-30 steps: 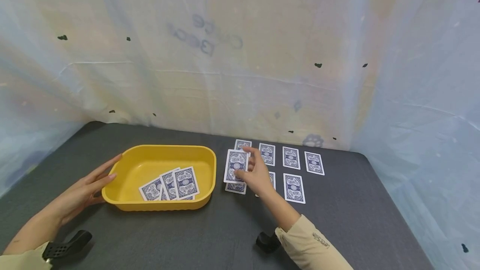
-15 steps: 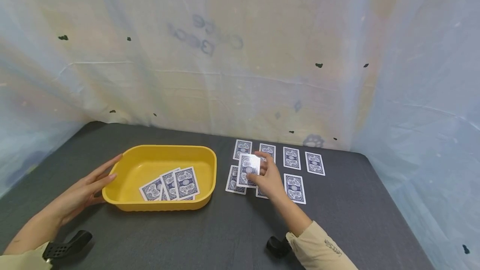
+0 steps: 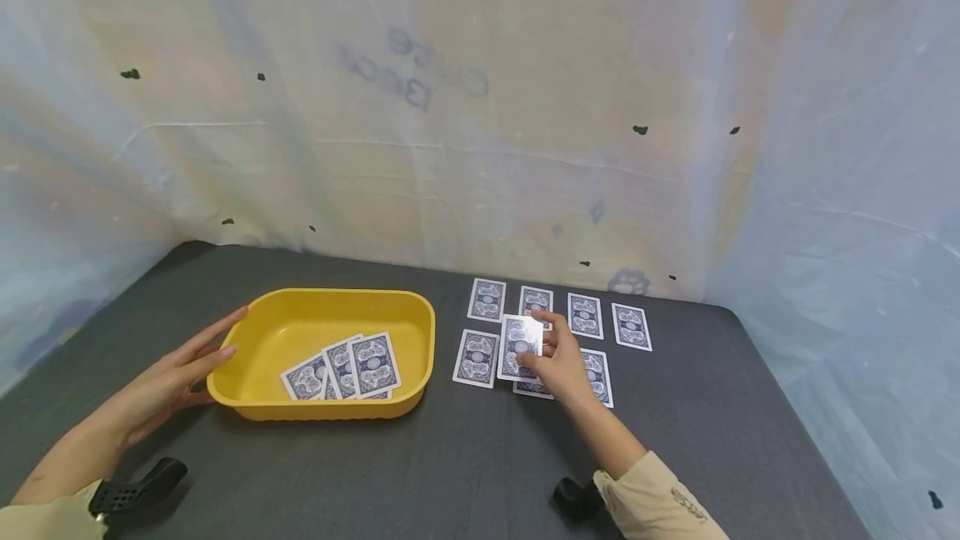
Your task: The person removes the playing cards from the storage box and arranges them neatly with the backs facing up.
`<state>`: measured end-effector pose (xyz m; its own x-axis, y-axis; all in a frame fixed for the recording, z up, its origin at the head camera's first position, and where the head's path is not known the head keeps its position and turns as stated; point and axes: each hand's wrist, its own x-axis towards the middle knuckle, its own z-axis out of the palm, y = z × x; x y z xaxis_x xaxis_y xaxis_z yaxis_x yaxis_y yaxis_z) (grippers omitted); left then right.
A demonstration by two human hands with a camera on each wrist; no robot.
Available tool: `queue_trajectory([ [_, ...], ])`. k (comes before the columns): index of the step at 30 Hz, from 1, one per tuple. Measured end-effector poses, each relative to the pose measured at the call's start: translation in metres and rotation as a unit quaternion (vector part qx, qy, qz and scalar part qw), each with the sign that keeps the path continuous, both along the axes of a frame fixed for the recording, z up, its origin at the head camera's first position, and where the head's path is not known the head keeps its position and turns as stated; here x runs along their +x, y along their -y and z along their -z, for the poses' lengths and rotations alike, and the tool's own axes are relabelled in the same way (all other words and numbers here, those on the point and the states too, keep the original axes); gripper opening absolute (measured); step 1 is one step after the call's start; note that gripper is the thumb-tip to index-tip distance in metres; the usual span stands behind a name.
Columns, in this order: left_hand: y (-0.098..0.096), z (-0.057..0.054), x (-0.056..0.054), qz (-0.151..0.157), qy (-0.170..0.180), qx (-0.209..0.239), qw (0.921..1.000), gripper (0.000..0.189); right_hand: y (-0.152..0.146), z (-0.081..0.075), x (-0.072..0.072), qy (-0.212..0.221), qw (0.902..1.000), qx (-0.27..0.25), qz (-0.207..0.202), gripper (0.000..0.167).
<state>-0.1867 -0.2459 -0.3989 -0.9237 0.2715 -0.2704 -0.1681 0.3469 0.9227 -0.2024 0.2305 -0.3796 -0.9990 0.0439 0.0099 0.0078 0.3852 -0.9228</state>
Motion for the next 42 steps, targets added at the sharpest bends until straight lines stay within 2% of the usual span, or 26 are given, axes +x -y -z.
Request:
queue_trajectory([
  [25,-0.002,0.0,-0.002,-0.007,0.005,-0.009,0.9999,0.069,-0.047,0.01,0.007,0.02,0.9966,0.08,0.011,0.065],
  [42,-0.001,0.001,-0.001,-0.005,0.001,-0.006,1.0,0.068,-0.072,0.006,0.015,0.047,0.9913,0.121,0.019,0.067],
])
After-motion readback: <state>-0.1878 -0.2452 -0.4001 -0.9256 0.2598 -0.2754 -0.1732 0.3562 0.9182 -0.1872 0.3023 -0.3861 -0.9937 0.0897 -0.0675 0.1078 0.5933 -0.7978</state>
